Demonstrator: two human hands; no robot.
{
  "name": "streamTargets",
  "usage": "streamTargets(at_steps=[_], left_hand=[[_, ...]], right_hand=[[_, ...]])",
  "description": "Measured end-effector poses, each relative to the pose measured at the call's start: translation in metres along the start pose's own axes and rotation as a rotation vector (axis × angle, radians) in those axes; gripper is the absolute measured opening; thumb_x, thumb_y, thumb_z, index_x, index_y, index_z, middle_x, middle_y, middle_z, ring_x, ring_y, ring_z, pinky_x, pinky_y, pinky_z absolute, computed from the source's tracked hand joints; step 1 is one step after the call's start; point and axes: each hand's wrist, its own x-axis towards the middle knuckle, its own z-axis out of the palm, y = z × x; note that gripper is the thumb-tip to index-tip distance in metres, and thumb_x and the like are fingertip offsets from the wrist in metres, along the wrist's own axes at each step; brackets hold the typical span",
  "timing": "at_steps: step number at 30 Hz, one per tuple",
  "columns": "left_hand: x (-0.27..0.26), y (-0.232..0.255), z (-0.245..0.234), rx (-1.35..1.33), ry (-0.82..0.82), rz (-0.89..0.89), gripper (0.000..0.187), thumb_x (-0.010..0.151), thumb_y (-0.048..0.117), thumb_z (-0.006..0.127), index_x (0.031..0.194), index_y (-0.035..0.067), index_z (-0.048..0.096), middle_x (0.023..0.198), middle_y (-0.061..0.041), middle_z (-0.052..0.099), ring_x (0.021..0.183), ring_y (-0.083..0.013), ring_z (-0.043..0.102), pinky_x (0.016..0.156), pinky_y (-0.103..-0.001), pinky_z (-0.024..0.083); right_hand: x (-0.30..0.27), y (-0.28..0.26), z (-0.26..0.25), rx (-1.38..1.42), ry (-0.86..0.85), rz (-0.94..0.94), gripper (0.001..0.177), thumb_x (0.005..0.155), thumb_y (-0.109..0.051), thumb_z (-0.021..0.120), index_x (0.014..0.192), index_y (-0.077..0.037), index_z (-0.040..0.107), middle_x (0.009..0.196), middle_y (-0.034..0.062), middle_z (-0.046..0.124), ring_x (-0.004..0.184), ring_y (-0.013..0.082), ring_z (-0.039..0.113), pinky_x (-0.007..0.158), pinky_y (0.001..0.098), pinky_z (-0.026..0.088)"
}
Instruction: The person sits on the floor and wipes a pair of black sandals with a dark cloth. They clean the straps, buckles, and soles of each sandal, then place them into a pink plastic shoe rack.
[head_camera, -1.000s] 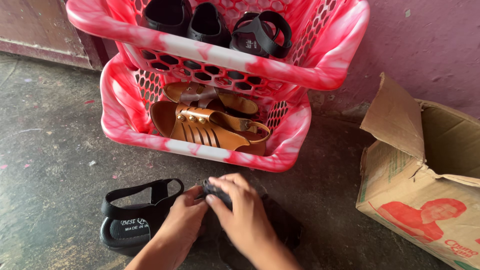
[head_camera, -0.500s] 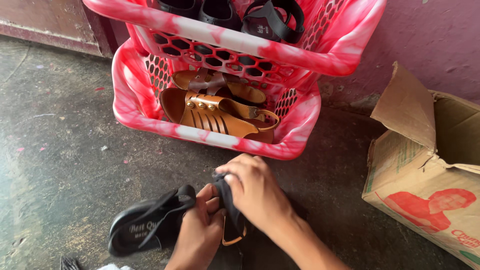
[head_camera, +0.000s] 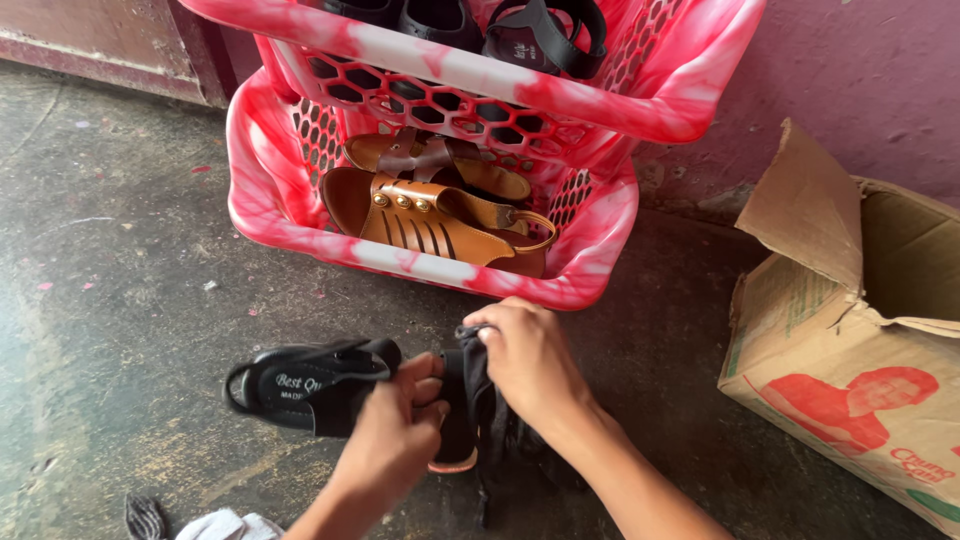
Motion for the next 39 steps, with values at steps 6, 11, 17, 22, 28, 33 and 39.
streamTargets(at_steps=[6,11,17,22,28,33,39], left_hand=[[0.016,0.029,-0.001,0.136,0.210,-0.285,0.050,0.087,-0.006,0.055,0.134,0.008,0.063,0.108,-0.013,0.079,0.096,-0.0216,0.075,0.082,-0.032,0.057],[0.014,0.037,-0.014,-0.425,-0.034,-0.242,0.070,0.070,-0.008,0.053,0.138,0.009,0.062,0.112,-0.014,0.075,0.092,-0.0249,0.073,0.078,-0.036,0.059],[-0.004,0.057,-0.034,0.527,-0.597,0.650,0.088,0.066,0.010,0.092,0.143,0.005,0.049,0.114,-0.018,0.073,0.103,-0.0287,0.071,0.085,-0.037,0.054],[-0.001,0.071,-0.021,0.718,-0.370,0.375,0.083,0.068,0.012,0.085,0.143,0.017,0.049,0.087,-0.012,0.077,0.086,-0.0328,0.075,0.074,-0.041,0.056],[-0.010,0.063,-0.019,0.669,-0.253,0.285,0.088,0.070,0.013,0.084,0.147,0.019,0.043,0.087,-0.013,0.077,0.087,-0.0344,0.075,0.073,-0.042,0.056],[-0.010,0.062,-0.025,0.645,-0.367,0.619,0.086,0.069,0.014,0.085,0.143,0.008,0.041,0.107,-0.020,0.070,0.095,-0.0377,0.071,0.077,-0.043,0.056],[-0.003,0.066,-0.025,0.839,-0.355,0.364,0.095,0.073,0.020,0.085,0.153,0.018,0.035,0.089,-0.017,0.069,0.090,-0.0402,0.067,0.076,-0.049,0.052]], right_hand=[[-0.041,-0.003,-0.026,0.203,0.328,0.115,0.028,0.089,-0.009,0.068,0.116,0.000,0.072,0.113,0.0095,0.077,0.104,0.0166,0.074,0.088,0.0281,0.055],[-0.040,0.001,-0.049,0.313,0.181,0.527,0.026,0.087,-0.017,0.075,0.110,-0.004,0.077,0.095,0.0054,0.083,0.083,0.0073,0.073,0.077,0.0233,0.055],[-0.027,0.007,-0.102,0.444,0.159,0.226,0.016,0.092,-0.013,0.073,0.099,0.002,0.073,0.116,0.0118,0.075,0.095,0.0121,0.067,0.086,0.0273,0.054],[-0.028,-0.007,-0.138,1.145,0.311,0.401,0.018,0.095,-0.019,0.059,0.096,-0.003,0.068,0.114,0.0141,0.075,0.103,0.0238,0.072,0.095,0.0396,0.059],[-0.026,-0.003,-0.122,1.446,0.277,0.579,0.030,0.102,-0.031,0.072,0.102,-0.001,0.071,0.083,0.0104,0.070,0.079,0.0232,0.069,0.088,0.0424,0.059],[-0.027,-0.001,-0.097,1.475,0.314,0.891,0.024,0.092,-0.030,0.073,0.101,-0.008,0.072,0.087,0.0074,0.076,0.077,0.0223,0.070,0.078,0.0403,0.058],[-0.027,-0.011,-0.083,1.415,0.260,0.813,0.015,0.089,-0.011,0.068,0.102,-0.004,0.071,0.096,0.0058,0.078,0.087,0.0139,0.074,0.085,0.0318,0.059]])
